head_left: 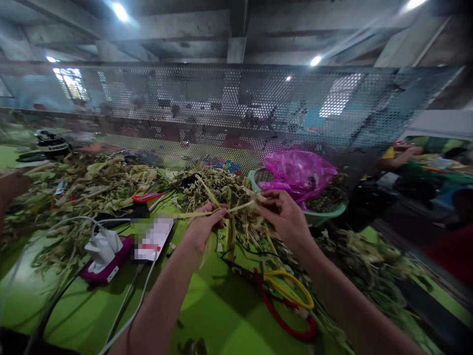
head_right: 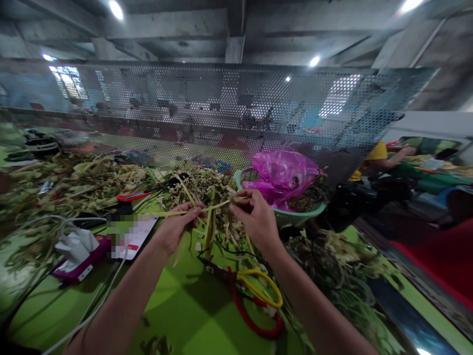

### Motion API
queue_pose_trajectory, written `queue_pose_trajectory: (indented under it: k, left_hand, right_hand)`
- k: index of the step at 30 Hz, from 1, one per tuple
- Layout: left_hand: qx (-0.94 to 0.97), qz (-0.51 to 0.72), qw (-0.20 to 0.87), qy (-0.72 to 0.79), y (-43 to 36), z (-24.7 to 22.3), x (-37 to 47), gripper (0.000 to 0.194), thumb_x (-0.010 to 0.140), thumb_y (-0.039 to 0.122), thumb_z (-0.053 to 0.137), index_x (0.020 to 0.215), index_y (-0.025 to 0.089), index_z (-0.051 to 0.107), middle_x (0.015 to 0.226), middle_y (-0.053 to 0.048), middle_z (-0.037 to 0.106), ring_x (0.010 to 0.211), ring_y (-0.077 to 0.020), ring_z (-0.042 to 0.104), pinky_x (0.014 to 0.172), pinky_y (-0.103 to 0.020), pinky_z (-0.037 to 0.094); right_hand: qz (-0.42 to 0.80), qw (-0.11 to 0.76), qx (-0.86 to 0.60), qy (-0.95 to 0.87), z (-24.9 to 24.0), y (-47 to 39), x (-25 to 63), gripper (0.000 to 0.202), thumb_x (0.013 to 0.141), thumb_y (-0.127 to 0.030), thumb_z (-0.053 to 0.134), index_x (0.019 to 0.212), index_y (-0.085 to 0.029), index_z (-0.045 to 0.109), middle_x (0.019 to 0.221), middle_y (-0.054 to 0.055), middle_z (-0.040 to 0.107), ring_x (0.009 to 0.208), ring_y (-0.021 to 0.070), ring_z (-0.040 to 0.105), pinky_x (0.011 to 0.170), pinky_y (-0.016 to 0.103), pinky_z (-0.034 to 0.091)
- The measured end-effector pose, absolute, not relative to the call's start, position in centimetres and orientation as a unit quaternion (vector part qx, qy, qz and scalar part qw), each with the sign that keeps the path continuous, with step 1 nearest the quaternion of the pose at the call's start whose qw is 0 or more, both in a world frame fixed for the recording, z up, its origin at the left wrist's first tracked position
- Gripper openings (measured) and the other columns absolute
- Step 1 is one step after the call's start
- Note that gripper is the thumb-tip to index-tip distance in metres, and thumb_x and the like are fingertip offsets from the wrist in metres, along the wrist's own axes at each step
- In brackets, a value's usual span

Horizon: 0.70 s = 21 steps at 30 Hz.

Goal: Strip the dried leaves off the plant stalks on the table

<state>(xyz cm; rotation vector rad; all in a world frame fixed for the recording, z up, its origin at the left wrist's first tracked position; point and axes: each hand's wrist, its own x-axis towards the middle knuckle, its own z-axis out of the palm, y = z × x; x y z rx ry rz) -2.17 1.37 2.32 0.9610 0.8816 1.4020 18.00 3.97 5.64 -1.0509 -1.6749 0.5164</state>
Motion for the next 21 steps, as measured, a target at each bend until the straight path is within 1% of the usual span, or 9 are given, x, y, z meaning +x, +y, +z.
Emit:
queue_pose_trajectory:
  k: [2,5,7,8,11,12,14,16,21]
  left_hand:
    - [0.418,0.597,0.572,0.377,1.4,2.3,-2.3,0.035,0.065,0.035,0.074,0.090,0.013,0.068,0.077,-0.006,0.069,0.055,-0.0053,0.050,0.054,-0.017,0.039]
    - [0.412,0.603,0.562,0.388,1.3,2.6,-2.6,0.031,0.066,0.032,0.074,0.088,0.012,0.068,0.075,-0.006,0.069,0.054,-0.0050,0.049,0.052,-0.016,0.038]
    - [0.400,0.610,0.559,0.393,1.3,2.8,-2.8,0.029,0.065,0.030,0.074,0.086,0.012,0.068,0.073,-0.005,0.068,0.053,-0.0051,0.048,0.051,-0.017,0.037]
    - [0.396,0.613,0.560,0.393,1.2,2.9,-2.8,0.029,0.064,0.030,0.075,0.086,0.012,0.068,0.073,-0.005,0.067,0.053,-0.0052,0.048,0.051,-0.017,0.037]
    - [0.398,0.610,0.568,0.383,1.1,3.0,-2.7,0.029,0.065,0.030,0.074,0.087,0.013,0.068,0.073,-0.004,0.067,0.053,-0.0050,0.048,0.052,-0.017,0.038]
    - [0.404,0.605,0.573,0.378,1.0,3.0,-2.5,0.029,0.065,0.031,0.074,0.088,0.013,0.068,0.074,-0.004,0.068,0.054,-0.0050,0.049,0.052,-0.017,0.038]
    - [0.415,0.591,0.584,0.370,0.9,2.9,-2.0,0.030,0.065,0.031,0.074,0.088,0.013,0.068,0.075,-0.004,0.068,0.055,-0.0054,0.050,0.053,-0.017,0.038]
    - [0.422,0.577,0.598,0.364,0.7,2.7,-1.4,0.031,0.064,0.032,0.076,0.088,0.013,0.068,0.074,-0.004,0.068,0.056,-0.0059,0.052,0.052,-0.017,0.038]
    - [0.380,0.543,0.668,0.337,0.4,2.4,-0.5,0.033,0.067,0.033,0.074,0.092,0.017,0.063,0.075,-0.001,0.066,0.051,-0.0050,0.052,0.050,-0.017,0.040]
  right_hand:
    - [0.255,0.529,-0.435,-0.682,5.3,4.6,18.2,0.031,0.071,-0.035,0.068,0.094,-0.019,0.056,0.074,0.001,0.060,0.069,0.0159,0.057,0.065,0.028,0.046]
    - [0.235,0.575,-0.439,-0.649,5.6,5.0,19.0,0.031,0.069,-0.036,0.070,0.091,-0.019,0.059,0.079,0.002,0.061,0.072,0.0157,0.057,0.068,0.028,0.046]
    - [0.240,0.563,-0.440,-0.657,6.5,5.0,19.8,0.030,0.069,-0.039,0.070,0.089,-0.018,0.061,0.078,0.002,0.063,0.071,0.0165,0.058,0.067,0.029,0.046]
    - [0.248,0.525,-0.445,-0.682,6.9,4.9,20.1,0.029,0.069,-0.040,0.069,0.086,-0.018,0.063,0.075,0.002,0.064,0.070,0.0171,0.058,0.066,0.028,0.046]
    - [0.252,0.315,-0.451,-0.796,7.9,4.2,20.0,0.026,0.072,-0.044,0.066,0.072,-0.018,0.069,0.070,0.002,0.066,0.070,0.0188,0.059,0.066,0.029,0.043]
    - [0.249,0.293,-0.445,-0.809,7.9,3.9,19.7,0.026,0.073,-0.044,0.065,0.072,-0.018,0.070,0.073,0.002,0.067,0.072,0.0192,0.059,0.067,0.029,0.043]
    - [0.288,0.315,-0.438,-0.791,7.4,3.4,18.4,0.026,0.075,-0.045,0.063,0.080,-0.020,0.070,0.080,0.002,0.068,0.075,0.0190,0.059,0.067,0.028,0.042]
    - [0.381,0.376,-0.431,-0.727,6.4,3.1,17.1,0.029,0.076,-0.047,0.062,0.083,-0.020,0.068,0.074,0.001,0.066,0.069,0.0168,0.058,0.063,0.027,0.043]
    - [0.489,0.487,-0.412,-0.595,4.6,3.0,15.5,0.029,0.066,-0.045,0.072,0.070,-0.018,0.062,0.063,-0.001,0.061,0.057,0.0127,0.053,0.057,0.025,0.041]
